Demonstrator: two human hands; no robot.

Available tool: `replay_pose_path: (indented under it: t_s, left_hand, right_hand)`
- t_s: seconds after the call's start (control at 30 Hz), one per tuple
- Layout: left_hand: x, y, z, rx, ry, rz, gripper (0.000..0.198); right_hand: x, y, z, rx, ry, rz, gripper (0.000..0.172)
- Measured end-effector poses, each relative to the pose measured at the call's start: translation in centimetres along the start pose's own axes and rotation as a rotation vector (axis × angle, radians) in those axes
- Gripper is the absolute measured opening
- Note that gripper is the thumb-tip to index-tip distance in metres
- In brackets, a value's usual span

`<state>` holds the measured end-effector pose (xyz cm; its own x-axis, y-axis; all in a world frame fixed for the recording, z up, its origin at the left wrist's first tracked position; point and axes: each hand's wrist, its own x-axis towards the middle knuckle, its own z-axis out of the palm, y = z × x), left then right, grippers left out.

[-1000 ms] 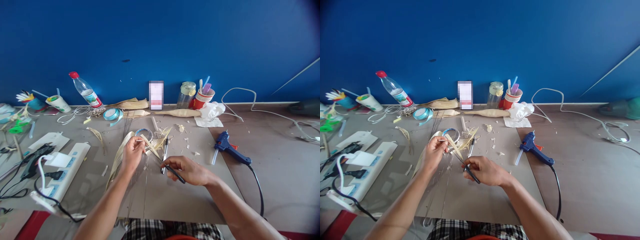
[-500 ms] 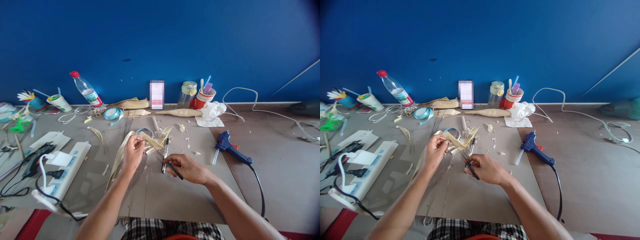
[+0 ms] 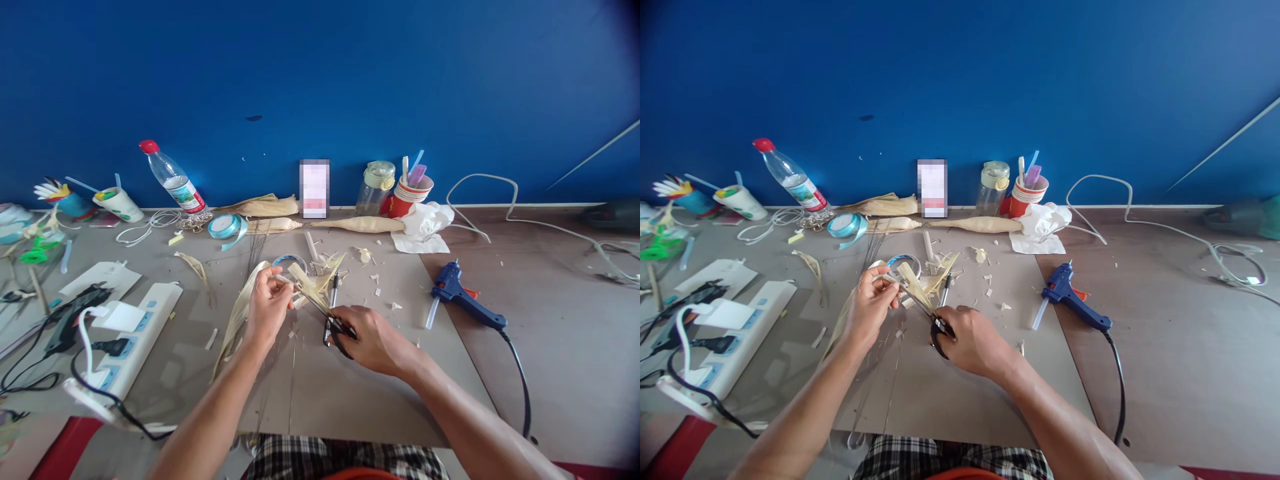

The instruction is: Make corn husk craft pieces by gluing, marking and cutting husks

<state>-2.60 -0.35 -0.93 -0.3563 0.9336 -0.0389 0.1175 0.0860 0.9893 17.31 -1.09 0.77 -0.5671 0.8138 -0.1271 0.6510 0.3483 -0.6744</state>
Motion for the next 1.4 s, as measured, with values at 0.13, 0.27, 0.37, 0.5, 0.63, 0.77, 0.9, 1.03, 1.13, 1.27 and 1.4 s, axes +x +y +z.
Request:
replay_pose_path:
  t_s: [0.13, 0.27, 0.37, 0.5, 0.63, 0.77, 0.9, 1.03, 1.13, 1.27, 1.4]
  left_hand:
    - [0.0, 0.0, 0.0, 0.011, 0.001, -0.016, 0.034]
    - [0.0, -0.2, -0.1, 0.003, 0.0, -0.023, 0.035]
    - [0.1, -0.3, -0.1, -0.003, -0.005, -0.023, 0.035]
    - [0.1, -0.4, -0.1, -0.016, -0.019, -0.01, 0.035]
    - [0.2, -0.4, -0.1, -0.04, -0.037, -0.003, 0.034]
    - [0.2, 0.0, -0.1, -0.062, -0.049, -0.003, 0.033]
    - [0.1, 0.4, -0.1, -0.073, -0.053, 0.0, 0.034]
    - [0.1, 0.5, -0.1, -0.075, -0.059, 0.0, 0.034]
    - [0.1, 0.4, -0.1, -0.085, -0.063, 0.004, 0.034]
    - [0.2, 0.3, 0.0, -0.096, -0.055, 0.008, 0.034]
    - [0.1, 0.5, 0.0, -0.094, -0.058, 0.01, 0.034]
  right_hand:
    - [0.0, 0.3, 0.2, 0.008, 0.004, -0.008, 0.014]
    - [-0.1, 0.2, 0.0, 0.086, -0.02, -0.009, 0.01]
    - [-0.2, 0.0, -0.3, 0.156, -0.043, 0.006, 0.009]
    - [-0.2, 0.0, -0.5, 0.225, -0.064, 0.035, 0.012]
    - [-0.2, 0.3, -0.4, 0.242, -0.068, 0.046, 0.015]
    - [-0.2, 0.8, -0.3, 0.234, -0.063, 0.046, 0.019]
    - [-0.2, 1.1, -0.2, 0.252, -0.073, 0.06, 0.024]
    - [-0.1, 1.2, 0.0, 0.276, -0.082, 0.066, 0.025]
    - [0.0, 1.3, 0.1, 0.292, -0.088, 0.068, 0.025]
    - [-0.1, 1.3, 0.2, 0.294, -0.089, 0.065, 0.025]
    - [-0.1, 1.2, 0.0, 0.281, -0.078, 0.053, 0.024]
